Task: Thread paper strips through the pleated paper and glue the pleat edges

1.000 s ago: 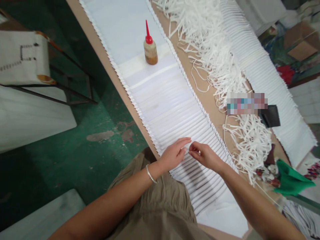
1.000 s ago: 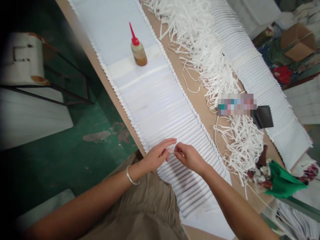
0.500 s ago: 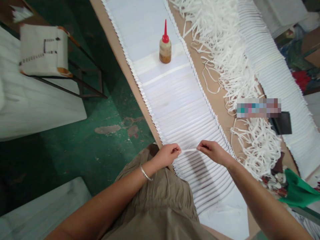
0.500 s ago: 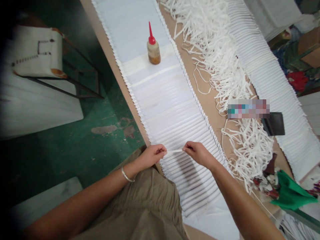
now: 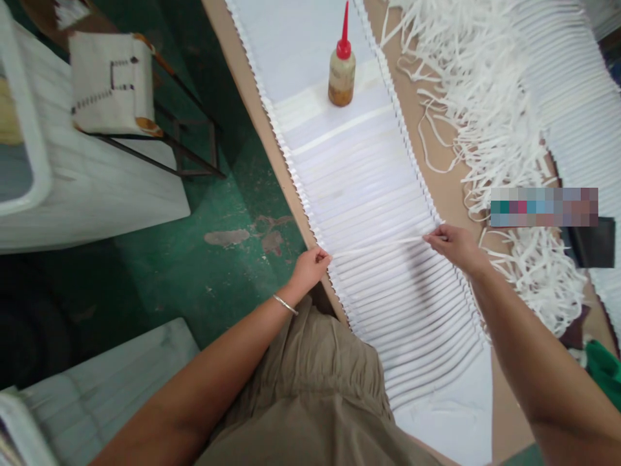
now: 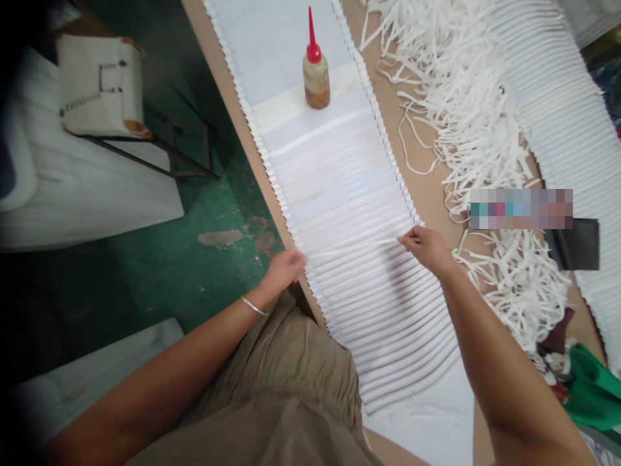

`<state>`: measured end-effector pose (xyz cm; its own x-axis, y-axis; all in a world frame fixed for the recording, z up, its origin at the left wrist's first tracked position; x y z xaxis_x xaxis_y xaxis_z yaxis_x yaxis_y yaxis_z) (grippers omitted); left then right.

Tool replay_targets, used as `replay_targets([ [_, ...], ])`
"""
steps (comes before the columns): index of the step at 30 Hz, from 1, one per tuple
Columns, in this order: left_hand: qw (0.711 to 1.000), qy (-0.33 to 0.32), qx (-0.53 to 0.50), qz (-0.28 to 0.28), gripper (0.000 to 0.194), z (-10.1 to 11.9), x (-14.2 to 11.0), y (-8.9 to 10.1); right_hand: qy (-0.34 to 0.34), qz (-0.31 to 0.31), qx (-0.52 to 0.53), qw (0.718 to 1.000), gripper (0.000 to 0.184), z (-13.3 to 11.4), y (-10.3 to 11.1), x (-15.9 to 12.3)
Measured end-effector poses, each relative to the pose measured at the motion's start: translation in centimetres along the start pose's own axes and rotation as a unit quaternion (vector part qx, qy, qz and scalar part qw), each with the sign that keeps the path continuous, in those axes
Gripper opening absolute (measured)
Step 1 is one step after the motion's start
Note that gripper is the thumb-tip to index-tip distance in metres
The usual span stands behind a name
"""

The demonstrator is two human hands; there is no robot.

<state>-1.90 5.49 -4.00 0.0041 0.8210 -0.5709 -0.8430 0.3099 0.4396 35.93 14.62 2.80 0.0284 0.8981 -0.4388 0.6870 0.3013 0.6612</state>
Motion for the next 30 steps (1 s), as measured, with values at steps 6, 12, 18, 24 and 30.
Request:
replay_targets([
  [6, 0.999, 0.019, 0.035, 0.036, 0.014, 0.4, 1.5, -0.3, 0.013, 0.002, 0.010, 1.000, 0.038, 1.1, 1.4, 3.6],
  [12, 0.991, 0.035, 0.097, 0.086, 0.017, 0.5, 2.5, -0.4, 0.015, 0.083, -0.007, 0.996, 0.030, 0.9, 2.2, 5.5],
  [18, 0.989, 0.034, 0.118, 0.081, 0.013, 0.5, 2.9, -0.7, 0.011, 0.094, -0.026, 0.995, 0.023, 0.7, 2.2, 7.0],
  [24, 0.988, 0.036, 0.129, 0.082, 0.014, 0.4, 3.0, -0.9, -0.001, 0.119, -0.061, 0.991, 0.021, 1.6, 2.3, 8.2],
  [30, 0.986, 0.047, 0.142, 0.078, 0.014, 0.4, 3.0, -0.9, -0.004, 0.119, -0.068, 0.991, 0.018, 2.2, 1.9, 8.8],
])
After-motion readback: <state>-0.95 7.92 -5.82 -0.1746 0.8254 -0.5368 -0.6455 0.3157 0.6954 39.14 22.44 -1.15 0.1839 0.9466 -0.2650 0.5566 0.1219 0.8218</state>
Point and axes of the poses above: each hand's wrist, its own x-axis towards the middle knuckle, its own y-axis out of the back of the hand, z = x × y, the point moved 5 cm from there along x, towards the middle knuckle, and after that the axes turned 11 degrees about x, right-handed, at the moved point
